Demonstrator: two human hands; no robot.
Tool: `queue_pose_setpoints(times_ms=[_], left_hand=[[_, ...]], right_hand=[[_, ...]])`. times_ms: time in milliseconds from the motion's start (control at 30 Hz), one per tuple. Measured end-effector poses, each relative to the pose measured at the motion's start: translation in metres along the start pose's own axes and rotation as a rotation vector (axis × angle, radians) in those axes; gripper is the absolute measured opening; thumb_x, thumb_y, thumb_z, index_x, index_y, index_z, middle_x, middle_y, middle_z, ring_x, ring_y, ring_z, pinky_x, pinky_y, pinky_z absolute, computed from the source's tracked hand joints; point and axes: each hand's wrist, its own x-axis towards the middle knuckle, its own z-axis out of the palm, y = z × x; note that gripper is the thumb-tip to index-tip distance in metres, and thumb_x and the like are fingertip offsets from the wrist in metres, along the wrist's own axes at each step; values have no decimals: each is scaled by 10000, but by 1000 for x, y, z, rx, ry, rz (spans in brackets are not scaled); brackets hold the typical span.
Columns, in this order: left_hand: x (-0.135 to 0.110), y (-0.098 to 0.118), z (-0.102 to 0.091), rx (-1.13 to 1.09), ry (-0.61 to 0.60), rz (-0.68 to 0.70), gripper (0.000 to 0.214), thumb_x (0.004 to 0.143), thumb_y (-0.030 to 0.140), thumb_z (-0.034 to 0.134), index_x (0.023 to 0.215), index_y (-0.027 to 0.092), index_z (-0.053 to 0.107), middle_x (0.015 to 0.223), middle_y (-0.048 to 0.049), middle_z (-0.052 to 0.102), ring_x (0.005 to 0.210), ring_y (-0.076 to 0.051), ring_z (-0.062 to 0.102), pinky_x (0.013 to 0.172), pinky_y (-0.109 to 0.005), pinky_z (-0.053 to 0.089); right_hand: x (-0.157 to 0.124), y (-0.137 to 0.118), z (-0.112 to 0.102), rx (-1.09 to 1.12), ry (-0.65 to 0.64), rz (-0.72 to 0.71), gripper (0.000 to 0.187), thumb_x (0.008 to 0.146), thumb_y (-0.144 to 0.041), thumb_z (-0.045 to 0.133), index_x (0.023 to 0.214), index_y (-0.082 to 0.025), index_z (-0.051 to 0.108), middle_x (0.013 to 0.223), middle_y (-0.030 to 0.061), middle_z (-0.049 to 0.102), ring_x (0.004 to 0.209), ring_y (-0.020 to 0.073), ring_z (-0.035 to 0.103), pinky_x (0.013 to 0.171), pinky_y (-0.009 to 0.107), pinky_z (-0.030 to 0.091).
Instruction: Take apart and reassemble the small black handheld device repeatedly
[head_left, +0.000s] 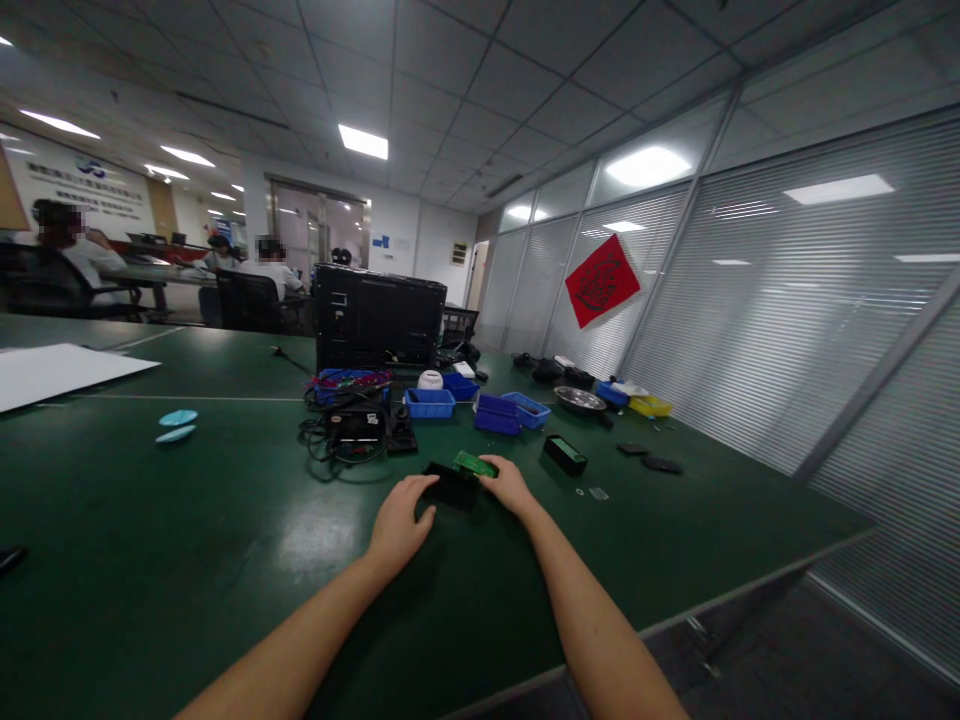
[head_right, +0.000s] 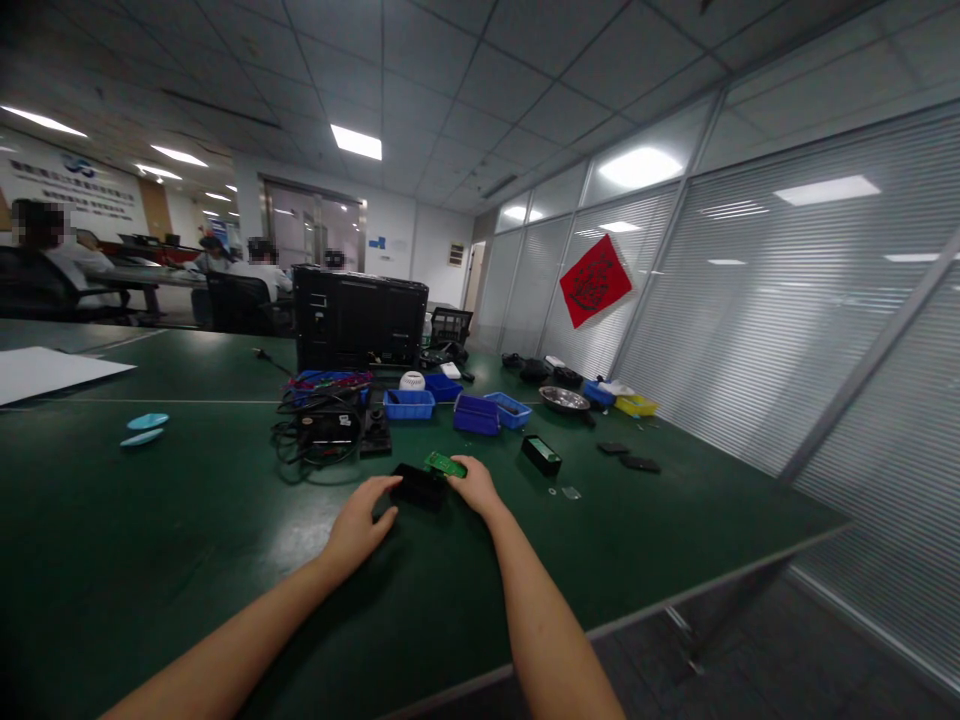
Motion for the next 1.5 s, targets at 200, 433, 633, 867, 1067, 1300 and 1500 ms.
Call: queue_pose_setpoints(times_ms=[200, 433, 633, 867, 1067, 1300, 1500], left_hand=[[9, -21, 2, 98, 19, -150, 787, 637, 254, 607, 1334, 169, 251, 1344, -91, 375, 1226, -222, 357, 1009, -331, 298], [7, -19, 3, 109, -106, -150, 709, 644, 225, 593, 1302, 208, 328, 1158, -70, 551, 1069, -206, 500, 919, -306, 355], [7, -15, -1, 70, -162, -146, 593, 635, 251, 619, 1201, 209, 445, 1101, -43, 569, 994, -177, 528, 865, -264, 377], [9, -15, 0, 49, -96, -231, 510, 645, 221, 623, 1133, 200, 480, 1101, -41, 562, 1004, -169, 524, 874, -257, 369], [10, -13, 0, 73, -99, -263, 506, 639, 220, 633, 1122, 204, 483, 1050, -39, 591, 980, -177, 535, 847, -258, 372], [10, -14, 0, 82, -93, -241, 477, 635, 259, 637, 1090, 211, 504, 1015, -37, 608, 942, -178, 545, 805, -259, 384], [9, -10, -2, 77, -117, -249, 488, 645, 262, 627, 1111, 213, 491, 1028, -38, 604, 964, -180, 539, 822, -259, 383]], right_hand=[[-5, -14, -3, 214, -204, -156, 421, 653, -141, 565, 1071, -183, 591, 1078, 31, 607, 977, 173, 544, 872, 306, 400], [-4, -8, -7, 153, -164, -125, 462, 634, -200, 640, 1090, -160, 577, 976, 48, 599, 815, 151, 532, 740, 274, 431], [-1, -4, -9, 22, -124, -137, 377, 614, -177, 660, 990, -165, 629, 848, 34, 575, 749, 140, 510, 725, 271, 410], [0, -11, -18, 473, 33, 22, 403, 630, -294, 641, 1009, -162, 613, 843, 37, 600, 759, 168, 533, 735, 317, 413], [-12, -35, -16, 814, -221, -82, 430, 605, -273, 678, 1017, -180, 601, 918, 29, 603, 852, 171, 536, 792, 318, 397], [-15, -44, -17, 493, -270, -159, 401, 629, -253, 654, 1023, -196, 603, 896, 2, 561, 702, 109, 482, 671, 248, 395], [-15, -47, -23, 333, -293, -211, 350, 653, -230, 630, 1001, -204, 623, 905, 8, 561, 710, 113, 467, 655, 236, 384]])
